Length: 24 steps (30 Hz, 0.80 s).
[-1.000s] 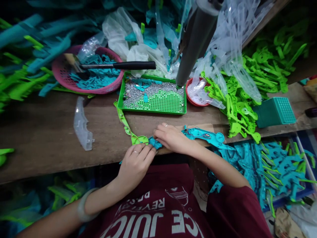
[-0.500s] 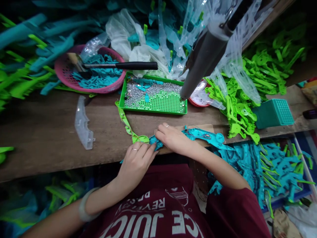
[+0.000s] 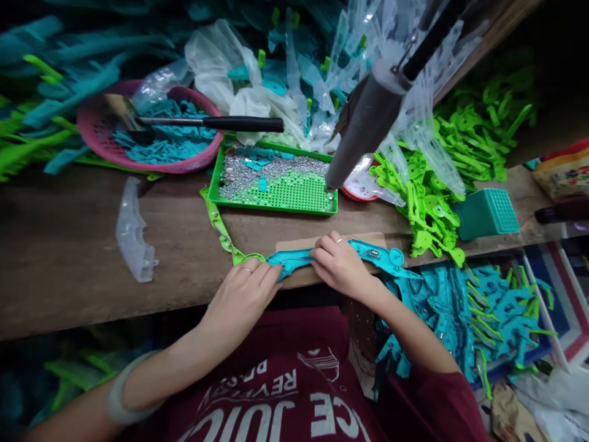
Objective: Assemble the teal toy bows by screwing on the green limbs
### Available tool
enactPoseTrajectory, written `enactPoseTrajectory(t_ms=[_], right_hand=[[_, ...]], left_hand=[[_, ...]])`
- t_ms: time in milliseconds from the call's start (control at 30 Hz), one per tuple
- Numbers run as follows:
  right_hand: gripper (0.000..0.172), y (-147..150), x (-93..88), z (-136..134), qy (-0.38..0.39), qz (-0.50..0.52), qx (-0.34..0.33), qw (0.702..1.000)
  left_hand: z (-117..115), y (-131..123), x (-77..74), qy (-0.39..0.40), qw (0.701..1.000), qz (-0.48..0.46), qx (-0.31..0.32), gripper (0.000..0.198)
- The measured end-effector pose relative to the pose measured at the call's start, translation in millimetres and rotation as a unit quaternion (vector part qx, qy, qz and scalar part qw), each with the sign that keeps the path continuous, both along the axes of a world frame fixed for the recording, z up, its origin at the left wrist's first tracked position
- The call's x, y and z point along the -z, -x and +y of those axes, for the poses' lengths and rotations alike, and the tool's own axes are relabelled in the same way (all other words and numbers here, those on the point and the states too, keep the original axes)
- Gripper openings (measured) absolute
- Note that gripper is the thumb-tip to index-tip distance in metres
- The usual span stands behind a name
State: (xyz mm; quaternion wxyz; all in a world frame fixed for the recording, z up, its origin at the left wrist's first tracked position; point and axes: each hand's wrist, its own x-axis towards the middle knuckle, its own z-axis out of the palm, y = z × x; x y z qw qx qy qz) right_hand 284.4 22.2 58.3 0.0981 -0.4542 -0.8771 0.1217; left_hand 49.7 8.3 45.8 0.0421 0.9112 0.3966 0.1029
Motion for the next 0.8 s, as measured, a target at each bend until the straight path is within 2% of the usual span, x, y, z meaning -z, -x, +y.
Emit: enactPoseTrajectory(t_ms=[100, 167, 233, 367, 633, 800], right_hand=[[0.02, -3, 3.8, -5, 0.012, -0.014, 0.015, 1.0], [0.018, -2, 3.1, -3, 0.031, -0.022, 0.028, 0.999], [0.015, 0, -0.9, 2, 0.068, -0.022, 0.03, 0.997], [0.016, -1, -11.6, 12, 0.138, -0.013, 0.004, 0.99], [0.006, -7, -14.0, 19, 0.168, -0.038, -0.035, 0.984], [0.012, -8, -17.0, 25, 0.182, -0.051, -0.049, 0.981]], left_hand=[[6, -1, -4.2, 0.007, 0.999, 0.021, 0.027, 0.015], [10, -3, -6.4, 0.005, 0.998, 0.042, 0.039, 0.026], [12, -5, -8.0, 0.01, 0.996, 0.069, 0.048, 0.033], [13, -10, -10.0, 0.02, 0.992, 0.115, 0.056, 0.033], [6, -11, -15.8, -0.004, 0.993, 0.111, 0.048, 0.034], [4, -10, -14.2, -0.032, 0.994, 0.088, 0.048, 0.042]])
